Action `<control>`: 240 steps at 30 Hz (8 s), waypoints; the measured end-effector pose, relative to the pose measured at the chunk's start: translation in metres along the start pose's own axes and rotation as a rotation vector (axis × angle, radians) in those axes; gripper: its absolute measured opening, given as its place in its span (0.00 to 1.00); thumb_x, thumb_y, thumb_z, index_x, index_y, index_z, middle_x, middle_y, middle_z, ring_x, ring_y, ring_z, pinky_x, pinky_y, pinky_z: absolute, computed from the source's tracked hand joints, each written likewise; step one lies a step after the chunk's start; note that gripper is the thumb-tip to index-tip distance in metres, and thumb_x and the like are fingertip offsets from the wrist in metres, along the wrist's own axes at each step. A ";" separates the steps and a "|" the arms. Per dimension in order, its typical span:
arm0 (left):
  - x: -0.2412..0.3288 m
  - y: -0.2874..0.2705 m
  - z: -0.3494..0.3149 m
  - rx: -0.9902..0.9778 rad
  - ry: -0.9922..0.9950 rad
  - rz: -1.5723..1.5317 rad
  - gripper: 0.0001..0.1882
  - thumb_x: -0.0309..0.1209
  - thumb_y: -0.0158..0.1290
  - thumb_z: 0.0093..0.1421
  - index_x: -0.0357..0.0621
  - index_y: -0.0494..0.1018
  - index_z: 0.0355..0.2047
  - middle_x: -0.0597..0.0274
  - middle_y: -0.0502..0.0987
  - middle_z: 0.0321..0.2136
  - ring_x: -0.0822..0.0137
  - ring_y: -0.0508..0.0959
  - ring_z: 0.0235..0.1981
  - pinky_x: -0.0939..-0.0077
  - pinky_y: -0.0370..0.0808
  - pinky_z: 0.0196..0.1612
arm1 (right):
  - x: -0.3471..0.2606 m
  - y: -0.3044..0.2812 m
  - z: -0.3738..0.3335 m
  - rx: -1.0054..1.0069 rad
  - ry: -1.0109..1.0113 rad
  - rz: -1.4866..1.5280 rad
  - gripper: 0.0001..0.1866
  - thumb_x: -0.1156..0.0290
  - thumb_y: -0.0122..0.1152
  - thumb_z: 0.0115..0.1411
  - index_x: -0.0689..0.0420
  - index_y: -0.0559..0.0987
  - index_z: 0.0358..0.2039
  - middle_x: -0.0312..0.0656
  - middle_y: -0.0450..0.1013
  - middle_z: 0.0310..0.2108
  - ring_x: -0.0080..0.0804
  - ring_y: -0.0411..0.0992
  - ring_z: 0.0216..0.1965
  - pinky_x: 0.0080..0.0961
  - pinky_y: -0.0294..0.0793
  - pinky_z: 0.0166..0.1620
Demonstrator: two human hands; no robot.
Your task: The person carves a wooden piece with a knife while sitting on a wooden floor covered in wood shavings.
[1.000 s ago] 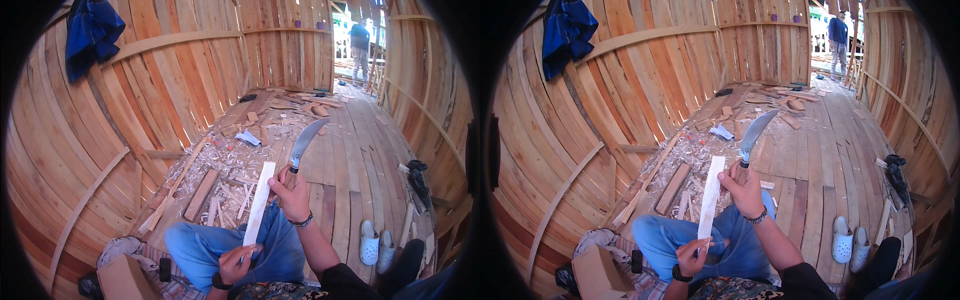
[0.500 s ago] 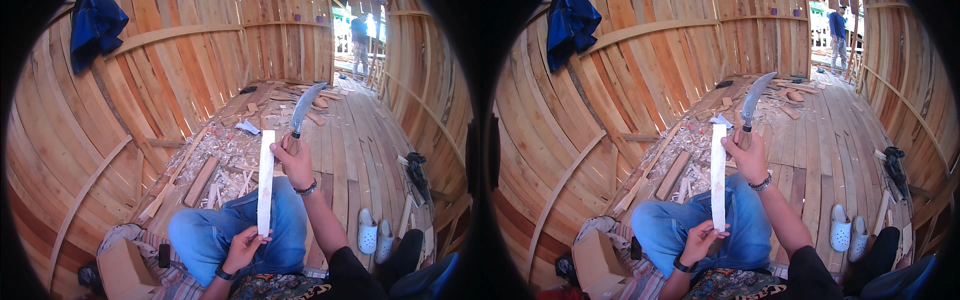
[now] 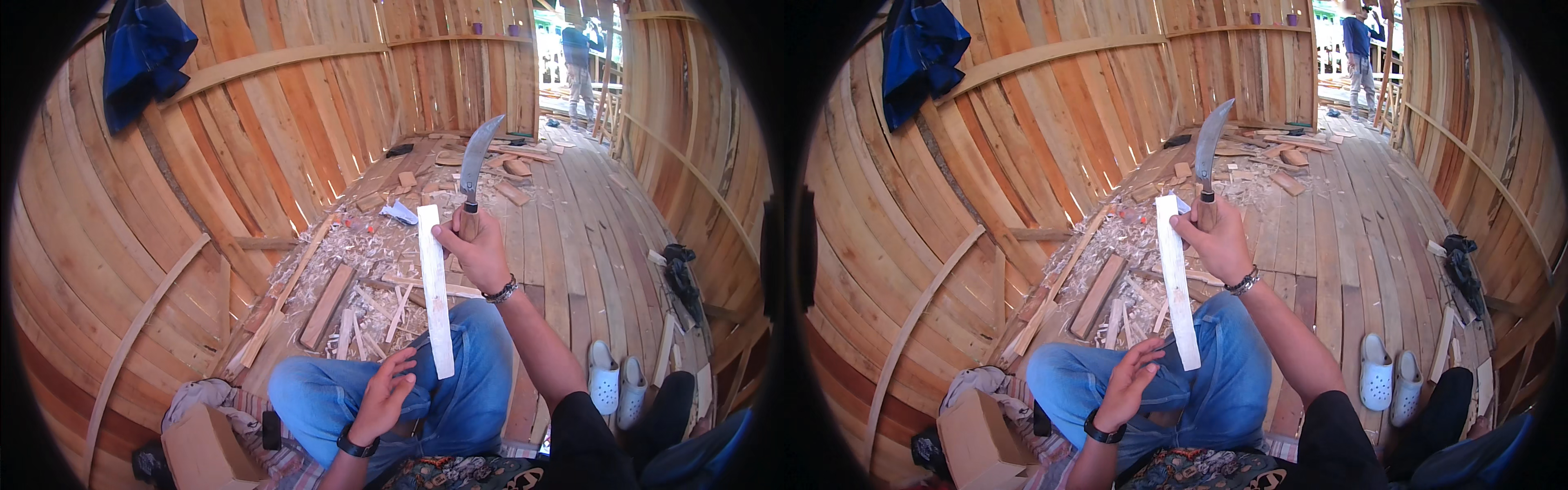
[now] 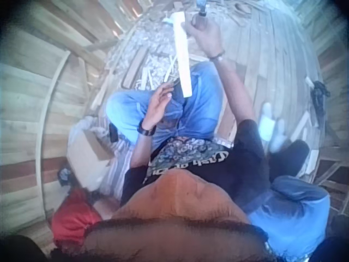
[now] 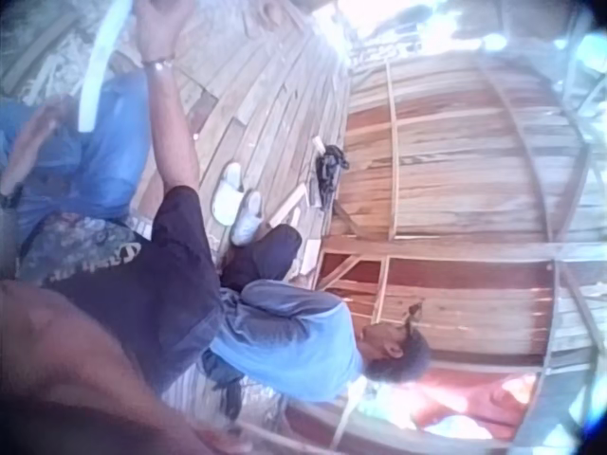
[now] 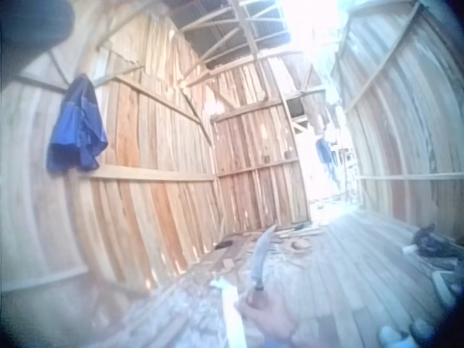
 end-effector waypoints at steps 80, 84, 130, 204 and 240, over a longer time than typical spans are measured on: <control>-0.129 -0.281 0.229 0.983 0.141 -0.112 0.12 0.27 0.46 0.64 0.27 0.75 0.39 0.54 0.79 0.26 0.70 0.79 0.24 0.79 0.78 0.29 | 0.363 -0.025 0.070 0.151 0.504 0.191 0.15 0.82 0.60 0.54 0.54 0.62 0.29 0.37 0.68 0.21 0.24 0.72 0.20 0.18 0.71 0.22; -0.126 -0.280 0.227 0.965 0.168 -0.081 0.13 0.29 0.46 0.65 0.28 0.75 0.38 0.53 0.79 0.26 0.71 0.79 0.24 0.79 0.77 0.28 | 0.363 -0.026 0.070 0.176 0.470 0.189 0.15 0.79 0.62 0.53 0.54 0.61 0.29 0.37 0.69 0.19 0.22 0.71 0.17 0.15 0.69 0.19; -0.129 -0.233 0.249 0.731 -0.017 0.259 0.12 0.33 0.39 0.68 0.37 0.64 0.30 0.55 0.65 0.14 0.66 0.66 0.15 0.69 0.60 0.20 | 0.355 0.124 0.011 -0.326 0.701 0.255 0.19 0.84 0.68 0.47 0.55 0.64 0.29 0.39 0.74 0.27 0.18 0.71 0.27 0.17 0.71 0.30; -0.050 -0.181 0.190 0.464 0.181 0.045 0.13 0.31 0.40 0.67 0.33 0.67 0.31 0.54 0.66 0.16 0.67 0.64 0.18 0.69 0.62 0.24 | 0.191 0.098 0.011 -0.332 0.123 -1.065 0.11 0.64 0.58 0.57 0.58 0.70 0.30 0.47 0.67 0.15 0.48 0.71 0.19 0.37 0.66 0.23; -0.042 -0.163 0.190 0.317 0.031 0.115 0.13 0.31 0.41 0.66 0.34 0.65 0.28 0.51 0.64 0.12 0.59 0.65 0.13 0.65 0.60 0.20 | 0.188 0.067 0.048 -0.301 0.098 -1.168 0.15 0.57 0.59 0.56 0.55 0.70 0.28 0.44 0.70 0.18 0.44 0.72 0.20 0.37 0.68 0.23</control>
Point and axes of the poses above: each hand's wrist, its own z-axis towards the middle knuckle, its own y-axis out of the palm, x = y × z, the point moved 8 cm from there along z, towards the middle knuckle
